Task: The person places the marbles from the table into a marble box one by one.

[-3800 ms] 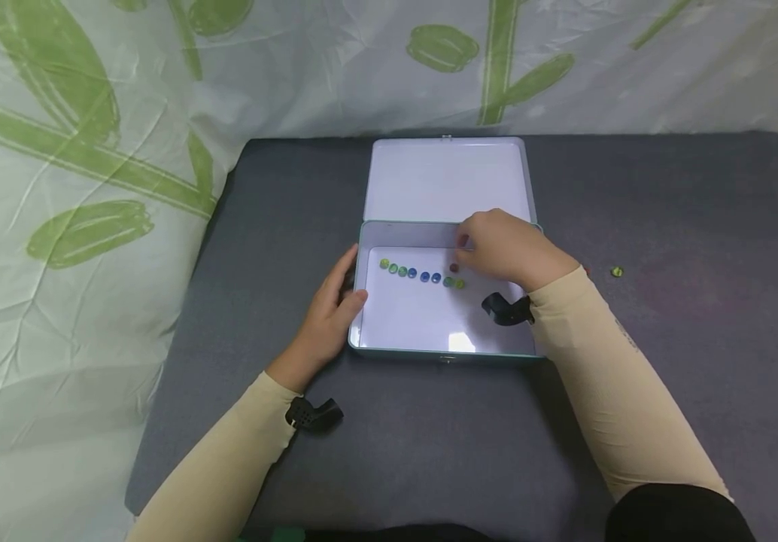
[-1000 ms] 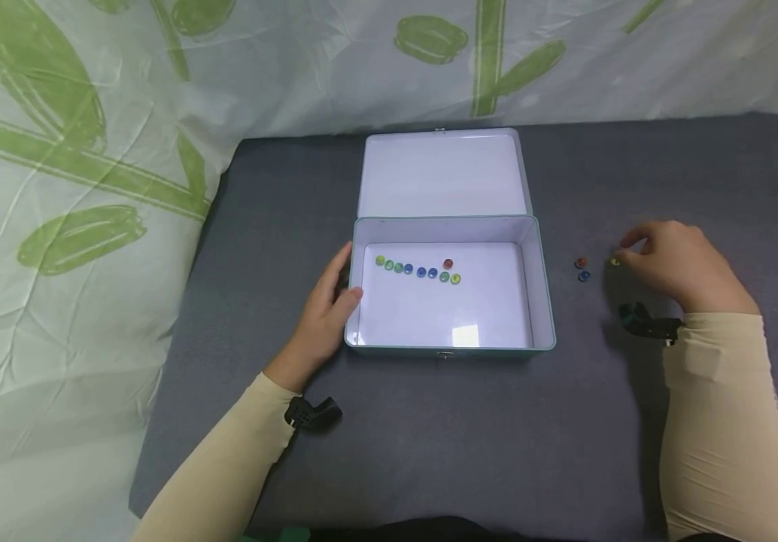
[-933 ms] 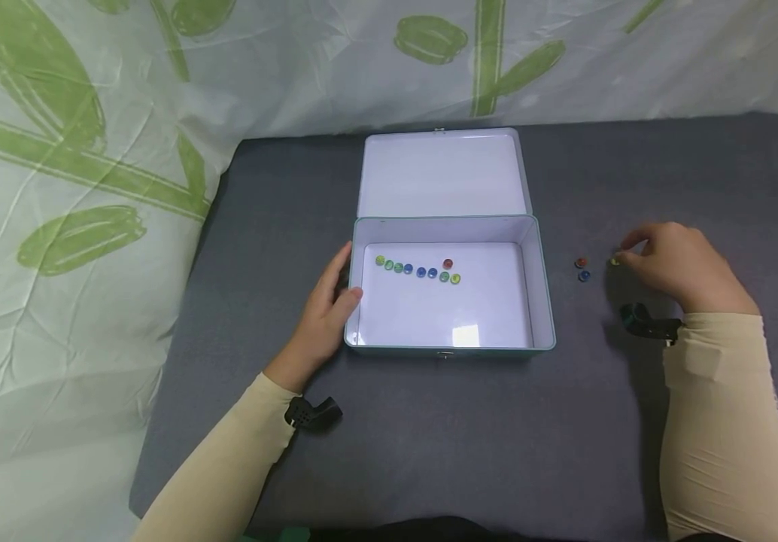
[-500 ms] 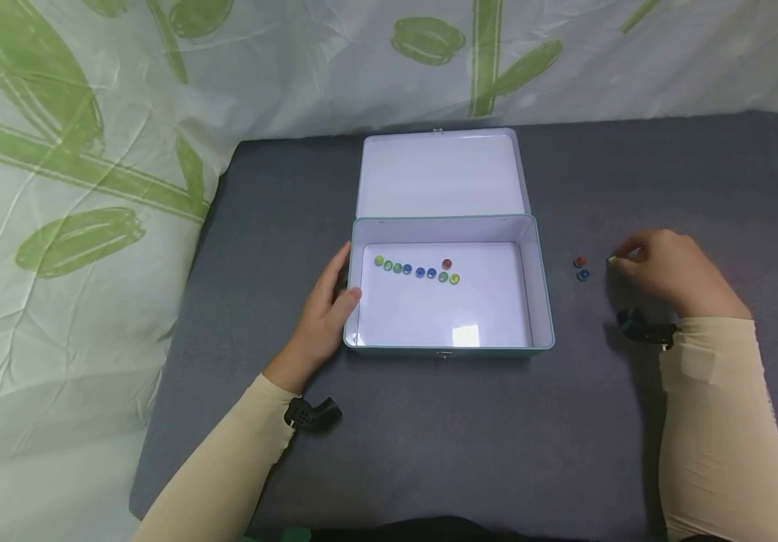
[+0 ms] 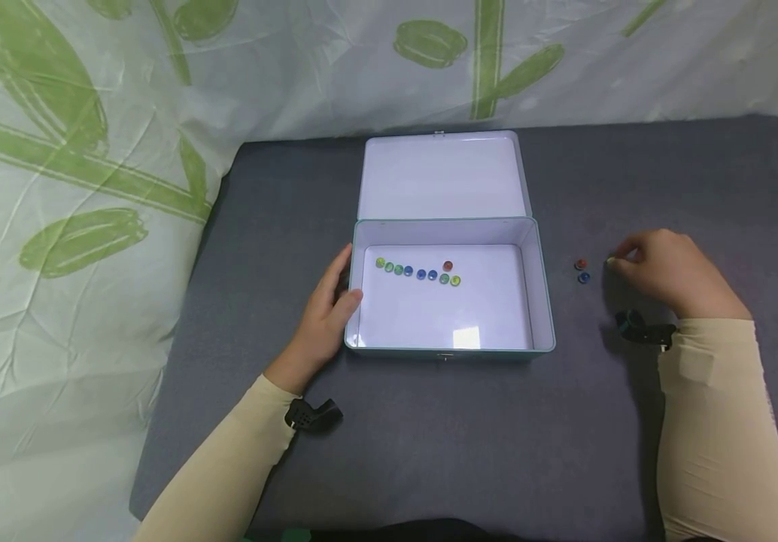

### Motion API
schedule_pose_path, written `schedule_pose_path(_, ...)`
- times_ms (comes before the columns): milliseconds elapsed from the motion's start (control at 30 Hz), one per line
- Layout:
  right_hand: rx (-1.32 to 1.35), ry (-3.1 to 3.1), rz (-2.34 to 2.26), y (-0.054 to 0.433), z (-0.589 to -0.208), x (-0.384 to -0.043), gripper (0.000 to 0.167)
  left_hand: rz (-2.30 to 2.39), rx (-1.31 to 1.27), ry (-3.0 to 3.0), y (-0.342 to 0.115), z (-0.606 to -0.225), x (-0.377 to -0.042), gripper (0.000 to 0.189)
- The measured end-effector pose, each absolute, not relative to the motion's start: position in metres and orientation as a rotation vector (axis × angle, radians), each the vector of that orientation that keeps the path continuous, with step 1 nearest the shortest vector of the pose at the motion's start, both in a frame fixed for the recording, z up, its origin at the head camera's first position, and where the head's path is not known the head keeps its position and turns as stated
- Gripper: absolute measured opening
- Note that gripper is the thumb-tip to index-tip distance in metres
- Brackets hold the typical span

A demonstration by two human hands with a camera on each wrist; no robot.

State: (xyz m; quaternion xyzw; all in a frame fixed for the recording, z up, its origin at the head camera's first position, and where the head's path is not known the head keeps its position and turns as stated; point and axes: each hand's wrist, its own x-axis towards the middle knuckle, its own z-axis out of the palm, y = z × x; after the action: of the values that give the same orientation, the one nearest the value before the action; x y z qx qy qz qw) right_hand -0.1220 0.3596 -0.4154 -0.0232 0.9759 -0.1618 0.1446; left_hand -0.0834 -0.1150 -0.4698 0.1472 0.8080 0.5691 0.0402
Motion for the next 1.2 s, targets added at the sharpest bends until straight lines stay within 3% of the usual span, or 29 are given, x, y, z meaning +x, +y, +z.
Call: schedule_pose_path(1200, -0.228, 2.912, -0.454, 0.283, -0.352, -0.124, 0.031, 1.759, 0.456, 2.475, -0.115, -0.472, -0.084, 0.070)
